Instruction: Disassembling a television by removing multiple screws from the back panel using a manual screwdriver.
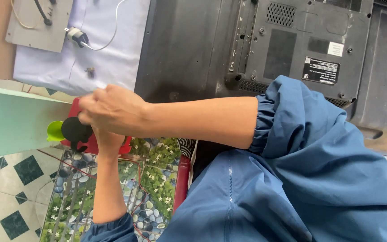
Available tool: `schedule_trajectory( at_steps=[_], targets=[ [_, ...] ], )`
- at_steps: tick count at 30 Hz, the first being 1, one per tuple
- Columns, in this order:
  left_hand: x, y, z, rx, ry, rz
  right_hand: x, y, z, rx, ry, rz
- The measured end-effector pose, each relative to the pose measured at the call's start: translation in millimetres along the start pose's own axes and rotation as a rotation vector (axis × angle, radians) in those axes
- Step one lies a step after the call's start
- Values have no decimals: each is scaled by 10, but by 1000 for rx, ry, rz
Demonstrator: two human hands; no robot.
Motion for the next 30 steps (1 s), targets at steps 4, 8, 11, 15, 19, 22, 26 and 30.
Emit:
schedule_trajectory(
  at_steps=[4, 8, 11, 15, 19, 22, 26, 30],
  targets=[
    [32, -40, 41, 8, 11, 0, 305, -9, -2, 143, 160, -45],
    [42, -142, 17, 31, 20, 5, 331, 53, 36, 50, 59, 44],
    [60, -202, -15, 31, 34, 11, 312, 26, 56, 5, -26, 117],
    [29, -287, 13, 56, 27, 25, 126, -77, 48, -110, -52, 158],
    [57, -364, 78, 65, 25, 33, -557, -633, 23, -180, -69, 95],
    [41, -439, 91, 78, 9, 47, -1072, -1055, -186, -445, 133, -470],
    [150, -487, 100, 56, 27, 288, -1798, -1536, -763, 153, -7, 427],
    [240, -476, 163, 10, 19, 466, -2039, -1660, -1393, 448, 38, 426]
  ],
)
Point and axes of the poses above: each hand's wrist, its own z-axis towards the middle knuckle, its own x-axis out of the palm, y = z × x, the point moved 3 cm from there along z, towards the middle knuckle, and after that the axes turned 13 degrees about -z, right-handed, at the moved point
